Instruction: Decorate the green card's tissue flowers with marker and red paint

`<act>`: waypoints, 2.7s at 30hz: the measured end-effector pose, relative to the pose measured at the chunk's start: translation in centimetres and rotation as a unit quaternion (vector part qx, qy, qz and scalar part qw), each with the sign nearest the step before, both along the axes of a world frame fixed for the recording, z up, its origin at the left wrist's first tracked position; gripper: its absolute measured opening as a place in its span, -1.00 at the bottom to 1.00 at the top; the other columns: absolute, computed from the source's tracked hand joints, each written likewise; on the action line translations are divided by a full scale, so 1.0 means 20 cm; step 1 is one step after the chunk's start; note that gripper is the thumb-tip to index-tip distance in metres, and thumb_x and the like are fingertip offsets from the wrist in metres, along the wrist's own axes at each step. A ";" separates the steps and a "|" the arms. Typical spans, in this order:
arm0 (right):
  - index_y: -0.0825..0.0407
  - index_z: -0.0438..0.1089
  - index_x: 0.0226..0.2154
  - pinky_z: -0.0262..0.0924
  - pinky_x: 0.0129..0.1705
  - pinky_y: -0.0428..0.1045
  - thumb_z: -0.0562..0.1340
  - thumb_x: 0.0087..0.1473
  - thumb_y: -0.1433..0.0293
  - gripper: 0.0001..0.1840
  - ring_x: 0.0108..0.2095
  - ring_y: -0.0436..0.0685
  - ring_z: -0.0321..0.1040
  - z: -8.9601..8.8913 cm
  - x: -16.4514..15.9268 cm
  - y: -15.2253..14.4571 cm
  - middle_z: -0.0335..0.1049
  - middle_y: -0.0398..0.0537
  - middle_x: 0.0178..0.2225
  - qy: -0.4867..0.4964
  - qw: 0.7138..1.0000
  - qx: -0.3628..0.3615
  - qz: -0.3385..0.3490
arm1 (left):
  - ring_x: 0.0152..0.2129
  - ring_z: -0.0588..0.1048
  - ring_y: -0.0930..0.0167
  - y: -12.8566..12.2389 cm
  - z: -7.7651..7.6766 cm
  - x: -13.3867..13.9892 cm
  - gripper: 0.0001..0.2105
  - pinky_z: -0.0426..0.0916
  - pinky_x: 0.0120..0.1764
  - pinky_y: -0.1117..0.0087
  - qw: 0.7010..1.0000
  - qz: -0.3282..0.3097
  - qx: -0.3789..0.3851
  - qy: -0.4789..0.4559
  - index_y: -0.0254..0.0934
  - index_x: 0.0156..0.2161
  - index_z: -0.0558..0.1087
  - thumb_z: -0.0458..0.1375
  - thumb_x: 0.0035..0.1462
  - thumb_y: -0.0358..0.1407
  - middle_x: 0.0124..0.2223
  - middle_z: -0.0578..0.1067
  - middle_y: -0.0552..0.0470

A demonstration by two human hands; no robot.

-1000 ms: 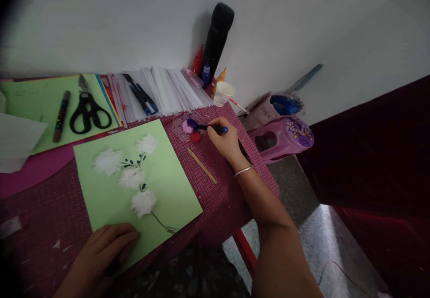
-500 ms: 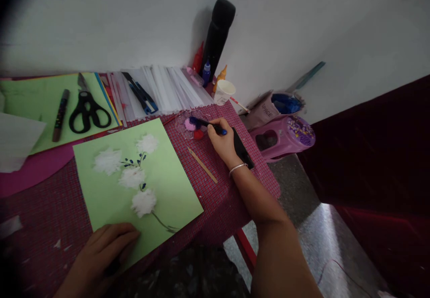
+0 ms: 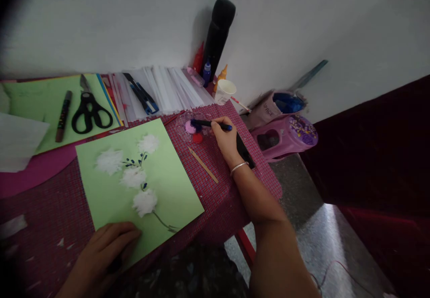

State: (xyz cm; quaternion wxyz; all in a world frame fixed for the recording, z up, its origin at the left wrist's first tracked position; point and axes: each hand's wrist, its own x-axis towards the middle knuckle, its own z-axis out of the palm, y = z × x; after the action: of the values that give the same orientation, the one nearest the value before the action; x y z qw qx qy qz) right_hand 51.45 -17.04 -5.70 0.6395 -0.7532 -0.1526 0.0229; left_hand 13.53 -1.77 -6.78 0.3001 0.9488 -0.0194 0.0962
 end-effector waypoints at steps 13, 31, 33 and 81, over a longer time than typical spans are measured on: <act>-0.05 0.37 -0.42 0.25 -0.44 -0.03 0.27 -0.03 0.29 -0.90 -0.56 0.03 0.32 0.01 -0.03 -0.01 0.35 -0.25 -0.60 -0.004 1.000 -0.019 -0.003 | -0.23 0.52 0.33 -0.01 -0.01 -0.01 -0.62 0.41 -0.21 0.37 1.000 0.008 -0.001 0.018 -0.12 -0.03 0.45 0.07 0.06 -0.50 -0.11 0.57 0.01; -0.17 0.49 -0.19 0.31 -0.47 0.03 0.28 0.10 0.25 -0.82 -0.51 0.10 0.39 0.37 -0.56 -0.10 0.49 -0.15 -0.48 0.097 0.956 -0.023 0.275 | -0.18 0.43 0.32 -0.08 0.10 0.01 -0.49 0.32 -0.14 0.30 0.998 0.002 -0.012 0.066 -0.24 0.04 0.44 -0.01 0.00 -0.65 -0.07 0.53 -0.03; -0.19 0.49 -0.21 0.34 -0.45 0.04 0.31 0.09 0.27 -0.85 -0.50 0.10 0.42 0.33 -0.62 -0.08 0.50 -0.16 -0.48 0.095 0.948 -0.046 0.299 | -0.17 0.43 0.31 -0.09 0.10 0.00 -0.51 0.31 -0.13 0.29 0.998 0.000 0.009 0.055 -0.26 0.03 0.44 -0.01 0.02 -0.65 -0.07 0.52 -0.05; -0.10 0.47 -0.30 0.03 -0.33 0.03 0.28 0.07 0.39 -0.91 -0.36 0.08 0.21 0.04 -0.65 0.05 0.29 -0.15 -0.40 0.116 0.906 -0.003 0.408 | -0.23 0.38 0.31 -0.10 0.10 0.02 -0.65 0.24 -0.15 0.32 1.000 0.012 -0.003 0.017 -0.31 -0.06 0.45 0.02 0.10 -0.63 -0.13 0.51 -0.04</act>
State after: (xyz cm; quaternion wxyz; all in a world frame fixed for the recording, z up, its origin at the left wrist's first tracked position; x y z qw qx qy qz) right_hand 38.43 -16.05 -4.92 0.5849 -0.6196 -0.3713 0.3690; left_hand 13.93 -3.75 -4.76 0.3017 0.9498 -0.0025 0.0833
